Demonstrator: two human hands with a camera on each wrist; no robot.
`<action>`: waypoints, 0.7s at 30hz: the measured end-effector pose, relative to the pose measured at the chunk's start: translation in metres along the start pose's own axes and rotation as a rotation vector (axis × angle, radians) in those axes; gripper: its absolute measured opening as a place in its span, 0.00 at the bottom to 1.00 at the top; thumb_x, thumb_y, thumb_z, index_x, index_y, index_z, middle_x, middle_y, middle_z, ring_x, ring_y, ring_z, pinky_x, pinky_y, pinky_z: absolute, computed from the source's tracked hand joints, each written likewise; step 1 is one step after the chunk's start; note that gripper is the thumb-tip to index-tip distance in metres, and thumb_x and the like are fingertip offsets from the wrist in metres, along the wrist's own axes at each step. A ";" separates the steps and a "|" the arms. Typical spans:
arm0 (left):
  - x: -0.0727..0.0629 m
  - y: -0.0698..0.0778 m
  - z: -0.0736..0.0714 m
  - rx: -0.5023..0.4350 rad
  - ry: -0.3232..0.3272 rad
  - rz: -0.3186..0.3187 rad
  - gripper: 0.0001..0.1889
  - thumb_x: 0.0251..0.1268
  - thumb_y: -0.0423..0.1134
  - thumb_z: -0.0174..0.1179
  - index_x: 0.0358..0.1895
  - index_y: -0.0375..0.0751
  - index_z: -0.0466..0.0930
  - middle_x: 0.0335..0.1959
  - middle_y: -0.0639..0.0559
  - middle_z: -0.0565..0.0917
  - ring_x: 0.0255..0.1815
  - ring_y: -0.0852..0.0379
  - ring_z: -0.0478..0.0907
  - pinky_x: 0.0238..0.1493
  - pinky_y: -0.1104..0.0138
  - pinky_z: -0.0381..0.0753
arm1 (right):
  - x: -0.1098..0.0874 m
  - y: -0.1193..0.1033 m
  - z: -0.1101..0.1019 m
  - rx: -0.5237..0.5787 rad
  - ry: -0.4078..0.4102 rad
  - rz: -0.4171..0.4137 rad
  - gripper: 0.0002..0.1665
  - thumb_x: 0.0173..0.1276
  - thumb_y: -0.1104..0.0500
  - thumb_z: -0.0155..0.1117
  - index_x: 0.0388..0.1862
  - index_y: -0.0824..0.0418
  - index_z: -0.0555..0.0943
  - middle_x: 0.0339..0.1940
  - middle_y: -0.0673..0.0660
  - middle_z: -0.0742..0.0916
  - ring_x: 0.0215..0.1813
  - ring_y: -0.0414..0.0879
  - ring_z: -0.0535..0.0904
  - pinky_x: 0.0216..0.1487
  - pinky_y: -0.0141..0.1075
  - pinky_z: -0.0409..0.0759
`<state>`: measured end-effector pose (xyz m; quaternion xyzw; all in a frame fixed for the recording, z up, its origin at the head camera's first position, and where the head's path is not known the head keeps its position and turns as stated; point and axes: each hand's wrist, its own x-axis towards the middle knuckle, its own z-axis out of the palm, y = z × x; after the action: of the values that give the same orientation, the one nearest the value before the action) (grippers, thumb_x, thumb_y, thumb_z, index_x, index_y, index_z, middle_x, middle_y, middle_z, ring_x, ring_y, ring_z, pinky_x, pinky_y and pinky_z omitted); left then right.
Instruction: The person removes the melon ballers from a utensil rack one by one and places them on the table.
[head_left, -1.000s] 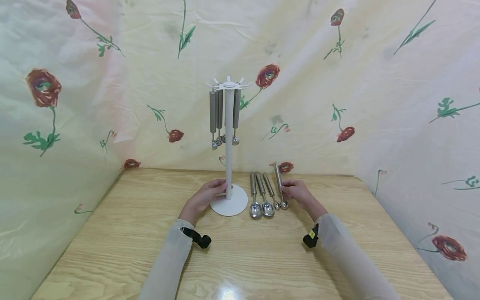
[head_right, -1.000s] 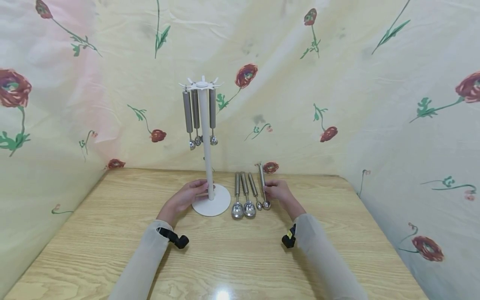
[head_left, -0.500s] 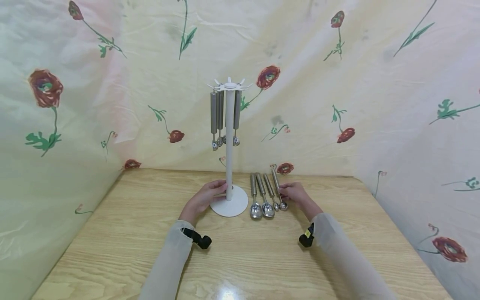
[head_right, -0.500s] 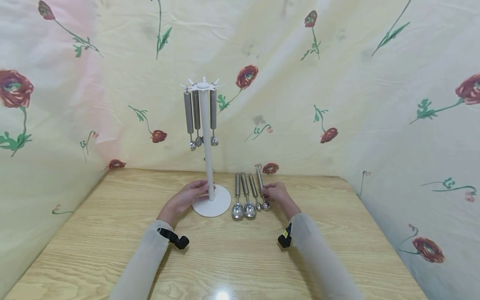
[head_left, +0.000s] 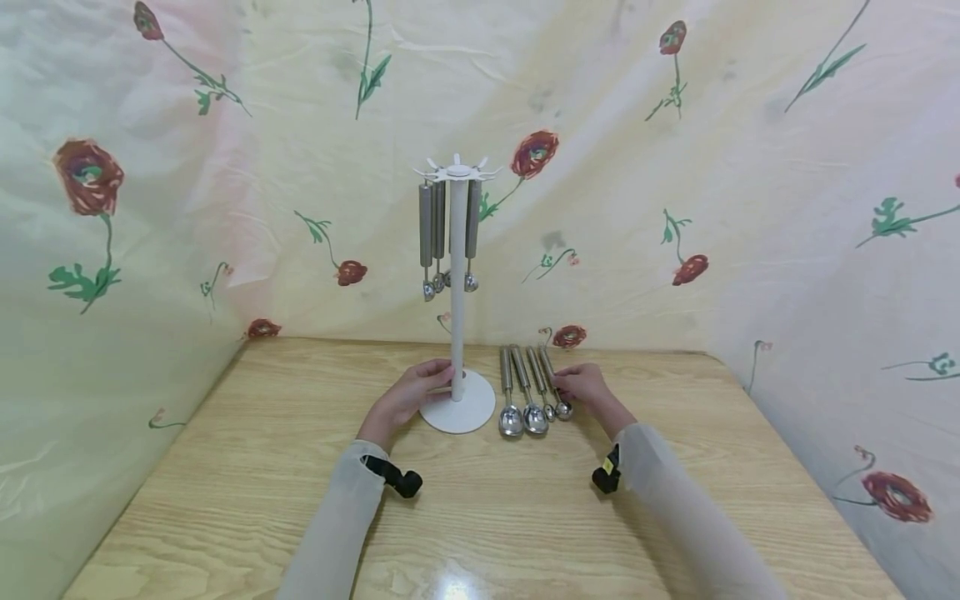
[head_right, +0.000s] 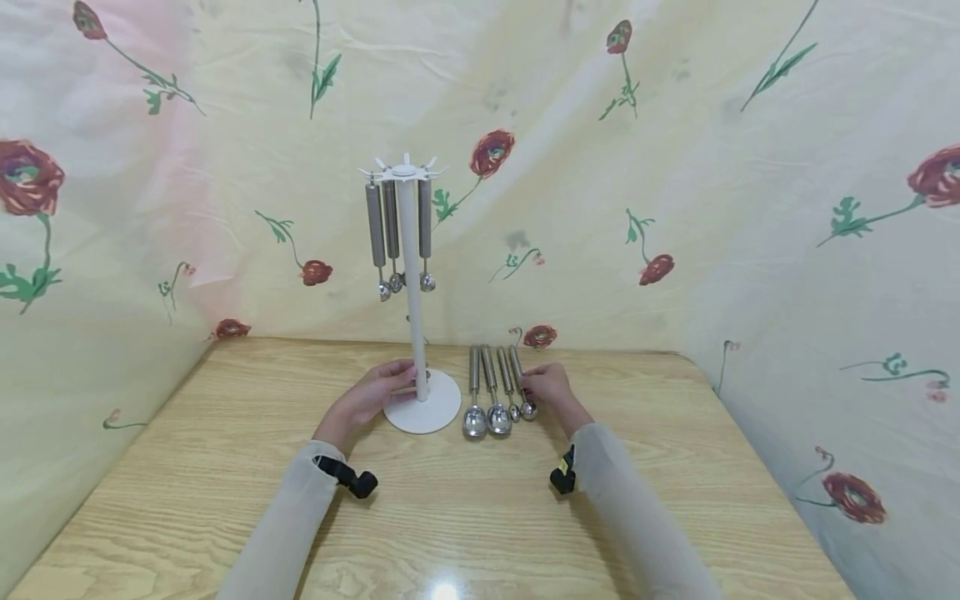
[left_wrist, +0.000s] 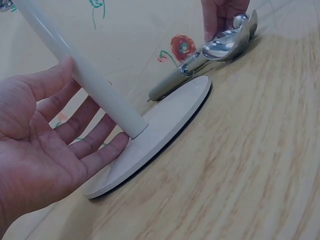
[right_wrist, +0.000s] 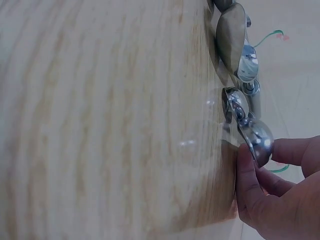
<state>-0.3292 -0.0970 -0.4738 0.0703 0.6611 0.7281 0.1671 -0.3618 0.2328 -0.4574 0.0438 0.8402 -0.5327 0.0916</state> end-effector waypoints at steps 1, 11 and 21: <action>0.000 0.000 0.000 0.000 0.000 0.000 0.21 0.81 0.39 0.52 0.70 0.35 0.72 0.69 0.40 0.76 0.72 0.45 0.72 0.76 0.50 0.70 | 0.000 -0.001 0.001 -0.006 0.004 0.006 0.20 0.73 0.67 0.62 0.58 0.81 0.78 0.50 0.74 0.87 0.31 0.40 0.83 0.37 0.30 0.87; -0.002 0.008 -0.001 0.013 -0.031 0.014 0.23 0.81 0.39 0.51 0.73 0.37 0.69 0.69 0.40 0.77 0.73 0.45 0.70 0.76 0.49 0.69 | -0.002 -0.009 0.003 -0.051 0.033 0.024 0.18 0.71 0.67 0.65 0.54 0.79 0.80 0.43 0.67 0.87 0.31 0.41 0.83 0.37 0.31 0.88; -0.002 0.012 -0.001 0.000 -0.074 0.042 0.24 0.83 0.39 0.47 0.76 0.34 0.64 0.72 0.34 0.72 0.72 0.45 0.71 0.77 0.46 0.68 | -0.004 -0.011 0.004 -0.034 0.030 0.020 0.16 0.69 0.69 0.66 0.51 0.80 0.80 0.33 0.60 0.87 0.28 0.41 0.83 0.35 0.34 0.89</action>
<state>-0.3299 -0.0992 -0.4617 0.1110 0.6528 0.7283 0.1761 -0.3594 0.2249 -0.4485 0.0588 0.8499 -0.5167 0.0850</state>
